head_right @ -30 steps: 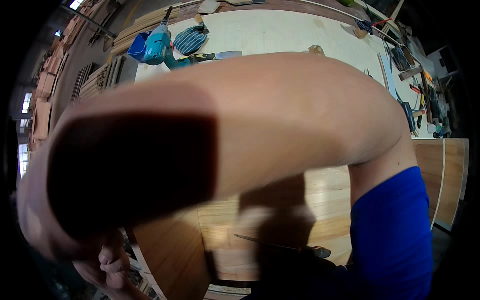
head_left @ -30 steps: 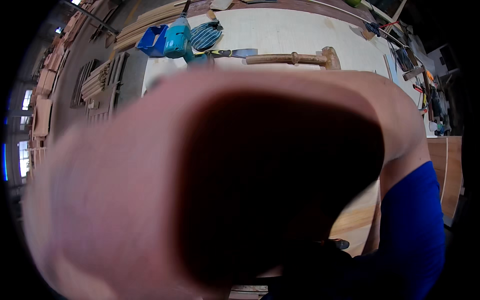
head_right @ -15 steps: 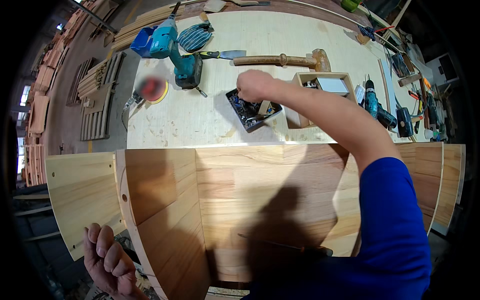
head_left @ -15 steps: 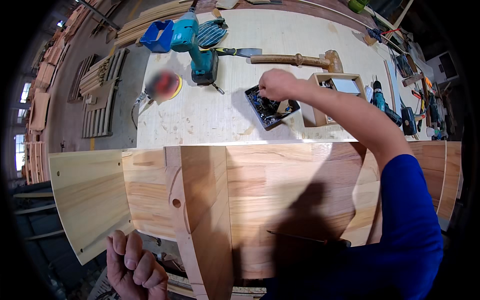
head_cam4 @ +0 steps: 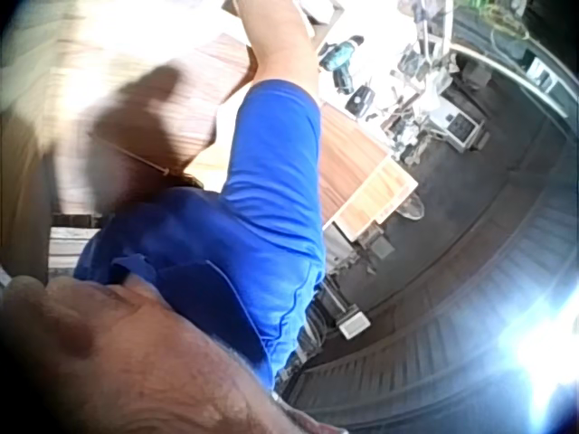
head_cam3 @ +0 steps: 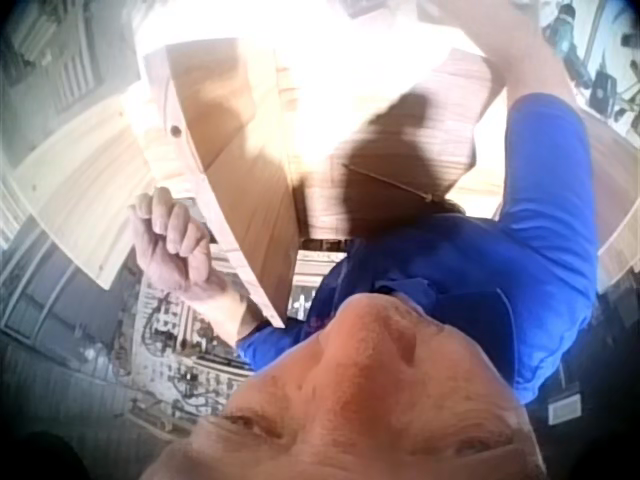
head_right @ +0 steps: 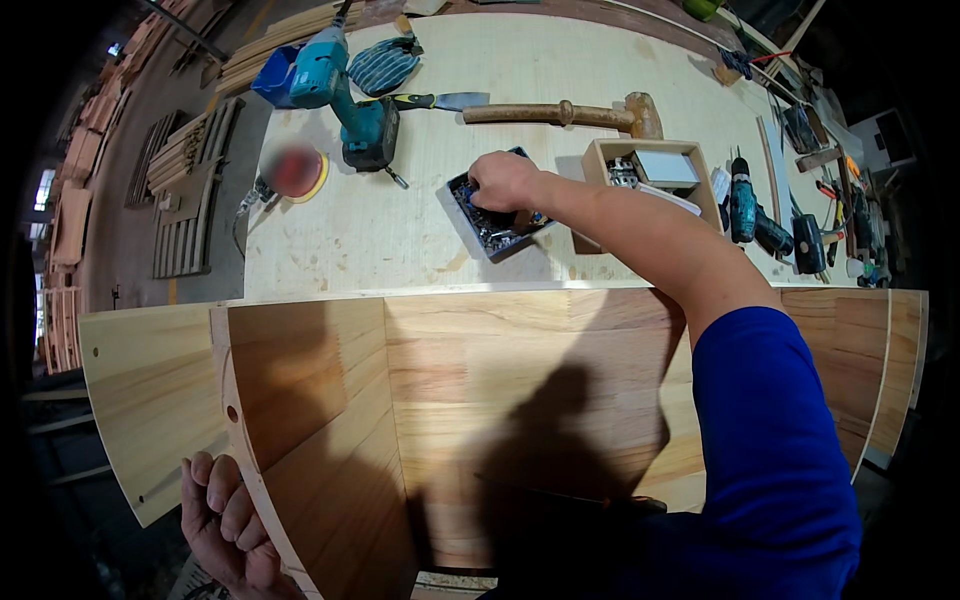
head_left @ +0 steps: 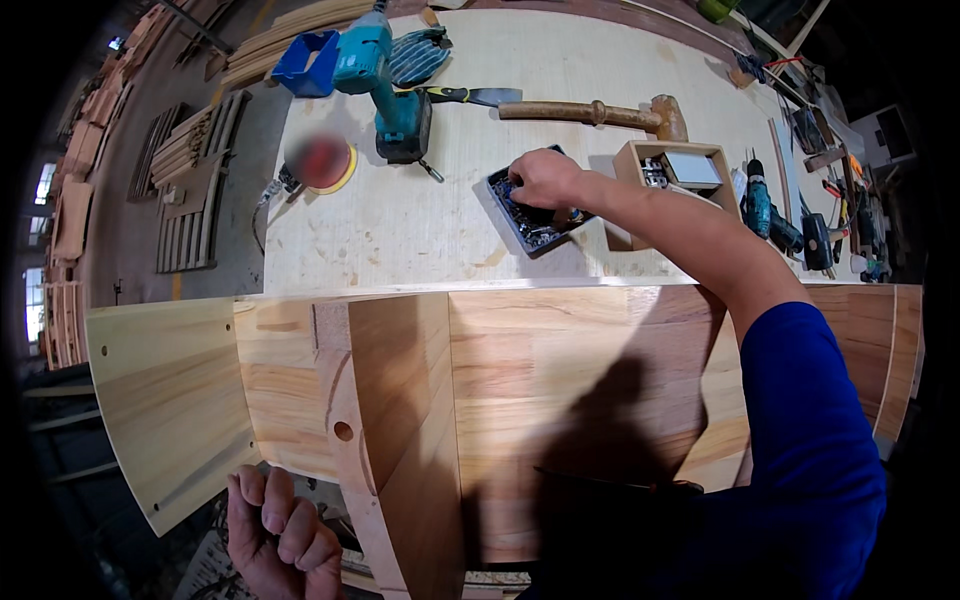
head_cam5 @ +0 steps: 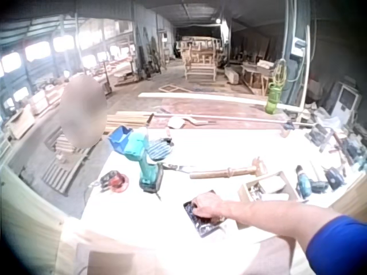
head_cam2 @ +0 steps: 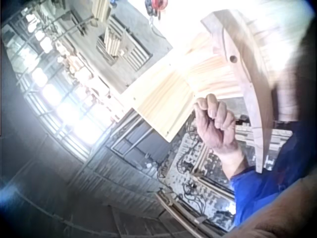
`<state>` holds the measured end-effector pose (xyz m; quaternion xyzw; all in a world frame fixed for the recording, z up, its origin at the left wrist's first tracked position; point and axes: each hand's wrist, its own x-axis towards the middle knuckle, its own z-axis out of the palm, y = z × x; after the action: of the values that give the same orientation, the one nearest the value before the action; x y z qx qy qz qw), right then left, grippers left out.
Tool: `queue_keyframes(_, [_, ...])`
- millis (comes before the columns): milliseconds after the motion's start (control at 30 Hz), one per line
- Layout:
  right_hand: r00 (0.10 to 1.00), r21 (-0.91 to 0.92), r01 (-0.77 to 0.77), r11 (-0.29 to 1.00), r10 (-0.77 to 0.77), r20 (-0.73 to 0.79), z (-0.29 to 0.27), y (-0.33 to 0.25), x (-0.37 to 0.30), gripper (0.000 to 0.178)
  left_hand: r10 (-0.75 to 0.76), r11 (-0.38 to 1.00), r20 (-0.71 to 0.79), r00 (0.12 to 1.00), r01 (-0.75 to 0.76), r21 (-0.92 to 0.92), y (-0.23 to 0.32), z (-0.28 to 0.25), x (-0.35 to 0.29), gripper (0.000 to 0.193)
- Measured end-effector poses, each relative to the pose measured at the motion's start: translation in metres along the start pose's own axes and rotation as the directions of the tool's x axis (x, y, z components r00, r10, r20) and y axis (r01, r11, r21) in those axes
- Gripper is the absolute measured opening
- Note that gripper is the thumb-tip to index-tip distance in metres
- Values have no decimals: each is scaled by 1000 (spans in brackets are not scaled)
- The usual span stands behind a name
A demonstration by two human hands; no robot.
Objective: The person assembles a wooden shelf unit by fitting wooden panels together and securing them using a screwdriver and screws.
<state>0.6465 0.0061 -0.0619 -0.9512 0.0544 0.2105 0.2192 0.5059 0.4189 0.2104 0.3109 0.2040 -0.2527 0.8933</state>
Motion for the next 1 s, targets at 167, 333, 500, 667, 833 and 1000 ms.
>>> queue_keyframes(167, [998, -24, 60, 998, -60, 2, 3, 5, 6, 19, -1, 1000, -8, 1000, 1, 0, -1, 0, 3, 24])
queue_keyframes(333, [980, -48, 194, 980, -196, -44, 3, 3, -4, 17, 3, 1000, -42, 999, -3, 6, 0, -2, 5, 25])
queue_keyframes(500, [958, 476, 229, 849, -111, -263, -8, 21, 1, 22, 1, 1000, -31, 1000, -1, -12, 2, -6, 5, 25])
queue_keyframes(667, [988, 918, -130, 376, 123, 90, -28, 37, -10, 12, 17, 999, -46, 999, -18, -26, 3, -10, 2, 25])
queue_keyframes(833, [973, 956, -191, 224, 170, 154, -24, 51, -4, 12, 16, 1000, -43, 999, -17, -15, 3, -14, 2, 25])
queue_keyframes(1000, [995, 426, 50, 904, -6, -104, -10, 41, 4, 27, 21, 1000, -62, 998, -23, -18, 2, -15, 0, 23])
